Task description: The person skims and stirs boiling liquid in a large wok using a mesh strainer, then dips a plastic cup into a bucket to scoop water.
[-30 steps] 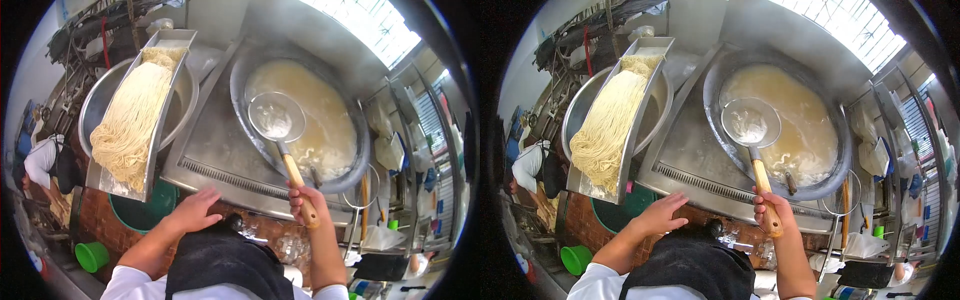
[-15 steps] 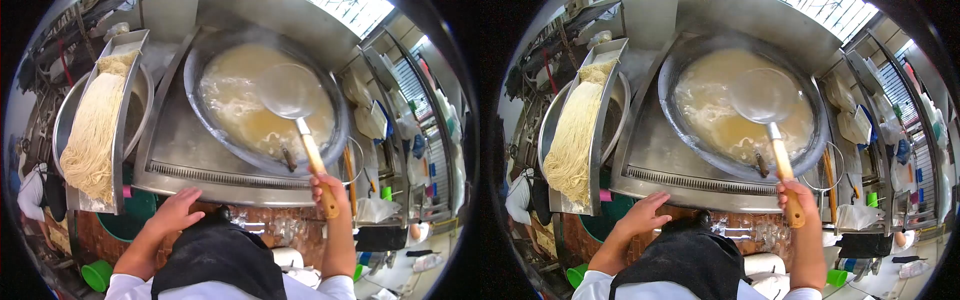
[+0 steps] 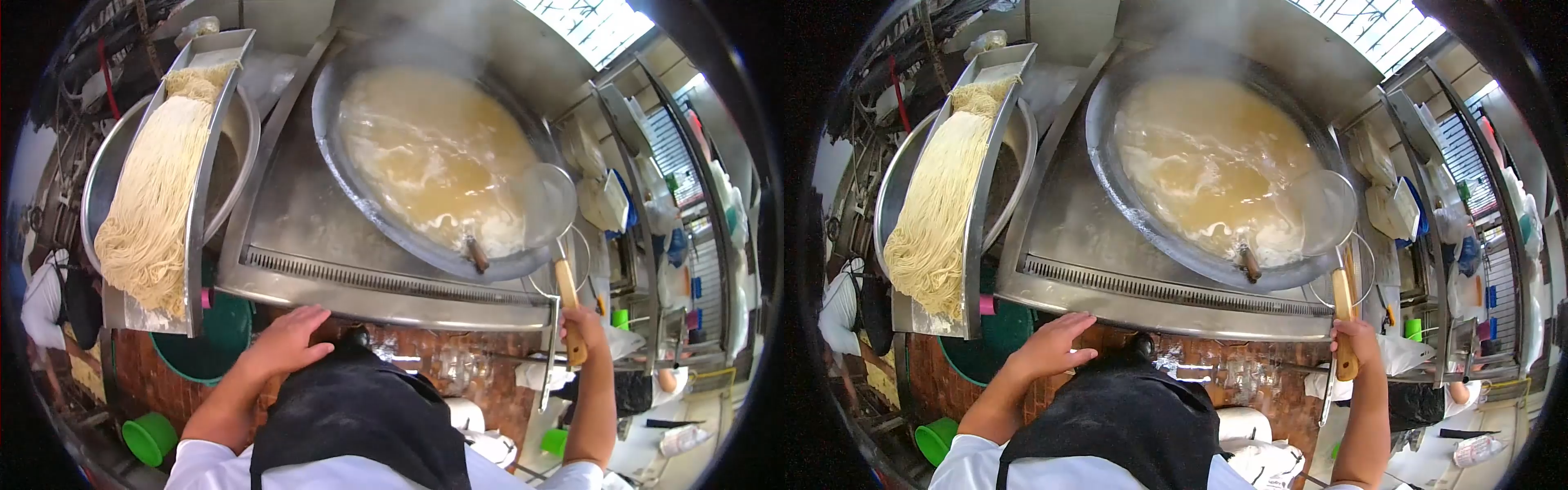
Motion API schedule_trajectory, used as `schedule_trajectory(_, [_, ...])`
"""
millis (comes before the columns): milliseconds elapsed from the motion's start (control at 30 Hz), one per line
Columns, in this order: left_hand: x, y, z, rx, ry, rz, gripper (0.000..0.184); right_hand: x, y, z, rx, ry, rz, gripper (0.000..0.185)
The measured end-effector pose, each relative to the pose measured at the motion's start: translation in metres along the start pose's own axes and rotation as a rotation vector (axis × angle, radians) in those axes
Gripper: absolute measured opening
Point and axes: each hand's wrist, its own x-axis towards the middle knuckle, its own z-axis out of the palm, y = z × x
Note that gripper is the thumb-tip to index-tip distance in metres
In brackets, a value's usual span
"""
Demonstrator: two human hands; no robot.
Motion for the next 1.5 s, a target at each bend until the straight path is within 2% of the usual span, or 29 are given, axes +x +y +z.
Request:
schedule_trajectory(200, [0.001, 0.001, -0.002, 0.053, 0.033, 0.000, 0.071, -0.018, -0.007, 0.036, 0.293, -0.246, 0.116, 0.031])
schedule_trajectory(233, [0.001, 0.005, -0.006, 0.062, 0.041, -0.009, 0.071, -0.021, -0.008, 0.046, 0.283, -0.243, 0.111, 0.035])
schedule_trajectory(467, [-0.014, -0.002, -0.009, 0.110, 0.065, -0.041, 0.072, -0.049, -0.011, 0.119, 0.056, -0.298, 0.085, 0.027])
schedule_trajectory(600, [-0.026, -0.009, -0.003, 0.088, 0.045, -0.060, 0.072, -0.046, -0.007, 0.152, 0.225, -0.481, 0.136, 0.030])
schedule_trajectory(633, [-0.029, -0.010, -0.001, 0.090, 0.044, -0.060, 0.072, -0.049, -0.010, 0.158, 0.263, -0.508, 0.158, 0.035])
schedule_trajectory(867, [-0.036, -0.010, 0.001, 0.087, 0.054, -0.043, 0.072, -0.090, -0.015, 0.174, 0.286, -0.641, 0.063, 0.045])
schedule_trajectory(1067, [-0.032, -0.015, 0.001, 0.082, 0.023, -0.020, 0.073, -0.105, 0.054, 0.204, -0.084, -0.472, -0.182, 0.047])
schedule_trajectory(1167, [-0.030, -0.010, -0.002, 0.079, 0.000, -0.029, 0.073, -0.109, 0.085, 0.217, -0.398, -0.200, -0.712, 0.054])
schedule_trajectory(1267, [-0.029, -0.007, -0.004, 0.077, -0.015, -0.023, 0.073, -0.130, 0.073, 0.216, -0.547, -0.241, -0.535, 0.059])
schedule_trajectory(1300, [-0.027, -0.006, -0.005, 0.077, -0.020, -0.020, 0.073, -0.123, 0.086, 0.214, -0.497, -0.258, -0.699, 0.056])
schedule_trajectory(1500, [-0.021, -0.004, -0.002, 0.085, -0.055, 0.041, 0.072, -0.137, 0.047, 0.204, 0.136, -0.692, 0.029, 0.051])
